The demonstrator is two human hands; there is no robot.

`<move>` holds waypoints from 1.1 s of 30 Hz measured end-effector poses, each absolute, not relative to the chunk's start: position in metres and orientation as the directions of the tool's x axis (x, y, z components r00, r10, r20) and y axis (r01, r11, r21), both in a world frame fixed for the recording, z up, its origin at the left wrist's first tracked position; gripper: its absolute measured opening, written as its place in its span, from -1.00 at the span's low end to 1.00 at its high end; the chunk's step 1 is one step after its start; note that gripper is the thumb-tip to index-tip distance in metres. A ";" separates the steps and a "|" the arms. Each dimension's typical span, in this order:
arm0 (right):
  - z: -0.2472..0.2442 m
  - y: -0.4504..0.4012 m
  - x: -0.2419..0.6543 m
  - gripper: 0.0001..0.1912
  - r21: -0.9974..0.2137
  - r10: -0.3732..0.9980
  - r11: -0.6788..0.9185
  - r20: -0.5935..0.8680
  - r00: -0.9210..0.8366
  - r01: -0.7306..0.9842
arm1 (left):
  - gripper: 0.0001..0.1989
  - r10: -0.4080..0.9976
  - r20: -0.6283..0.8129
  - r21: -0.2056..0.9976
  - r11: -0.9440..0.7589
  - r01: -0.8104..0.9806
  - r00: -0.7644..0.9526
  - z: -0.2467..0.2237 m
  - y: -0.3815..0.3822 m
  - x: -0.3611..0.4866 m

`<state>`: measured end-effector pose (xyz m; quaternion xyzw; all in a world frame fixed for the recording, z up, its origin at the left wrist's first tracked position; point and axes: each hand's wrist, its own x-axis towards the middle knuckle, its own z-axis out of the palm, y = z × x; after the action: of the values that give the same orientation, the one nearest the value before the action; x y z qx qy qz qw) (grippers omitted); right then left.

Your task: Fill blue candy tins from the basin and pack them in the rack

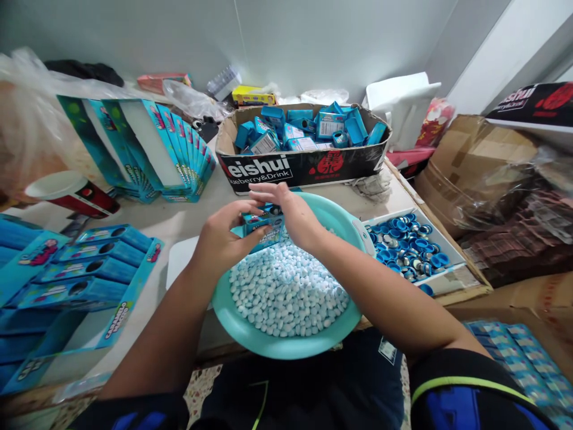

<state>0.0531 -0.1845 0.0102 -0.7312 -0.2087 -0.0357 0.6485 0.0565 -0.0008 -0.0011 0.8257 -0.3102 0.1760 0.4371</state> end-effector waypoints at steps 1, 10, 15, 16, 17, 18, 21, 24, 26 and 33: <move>0.010 -0.185 0.052 -0.18 -0.906 0.292 -0.124 0.357 0.887 0.406 | -0.76 -0.353 0.563 0.614 -0.428 -0.664 0.748 -0.001 -0.001 0.057; 0.008 -0.187 0.069 -0.60 -0.883 0.136 -0.119 0.438 0.888 0.454 | -0.78 -0.177 0.584 0.710 -0.362 -0.604 0.792 -0.002 -0.004 0.063; 0.007 -0.186 0.084 -0.64 -0.954 0.102 -0.184 0.219 0.970 0.235 | -0.80 -0.130 0.608 0.687 -0.407 -0.601 0.783 0.001 -0.002 0.067; 0.007 -0.185 0.085 -0.67 -0.956 0.110 -0.188 0.206 0.972 0.224 | -0.81 -0.148 0.616 0.672 -0.415 -0.614 0.774 0.001 -0.001 0.068; 0.008 -0.185 0.084 -0.69 -0.957 0.115 -0.191 0.197 0.974 0.217 | -0.83 -0.172 0.623 0.654 -0.420 -0.629 0.763 0.001 -0.001 0.069; 0.009 -0.184 0.083 -0.71 -0.958 0.119 -0.195 0.190 0.975 0.211 | -0.84 -0.199 0.631 0.635 -0.423 -0.646 0.750 0.001 0.000 0.070; 0.012 -0.184 0.081 -0.72 -0.961 0.132 -0.205 0.161 0.978 0.186 | -0.86 -0.243 0.635 0.603 -0.437 -0.667 0.733 0.002 -0.001 0.070; 0.011 -0.184 0.088 -0.78 -0.972 0.118 -0.150 0.163 0.980 0.180 | -0.80 -0.158 0.617 0.652 -0.446 -0.613 0.771 0.007 -0.005 0.067; 0.007 -0.186 0.096 -0.79 -0.985 0.075 -0.100 0.136 0.988 0.143 | -0.76 -0.032 0.573 0.748 -0.386 -0.539 0.819 0.012 -0.010 0.065; -0.015 -0.183 0.095 -0.65 -0.633 0.235 -0.768 -0.147 0.961 0.091 | -0.72 0.215 0.403 0.899 -0.275 -0.341 0.889 0.016 -0.010 0.073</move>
<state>0.0947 -0.1833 -0.0148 -0.9339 -0.0874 0.1095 0.3289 0.0726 -0.0100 0.0156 0.7641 -0.0412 0.2315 0.6007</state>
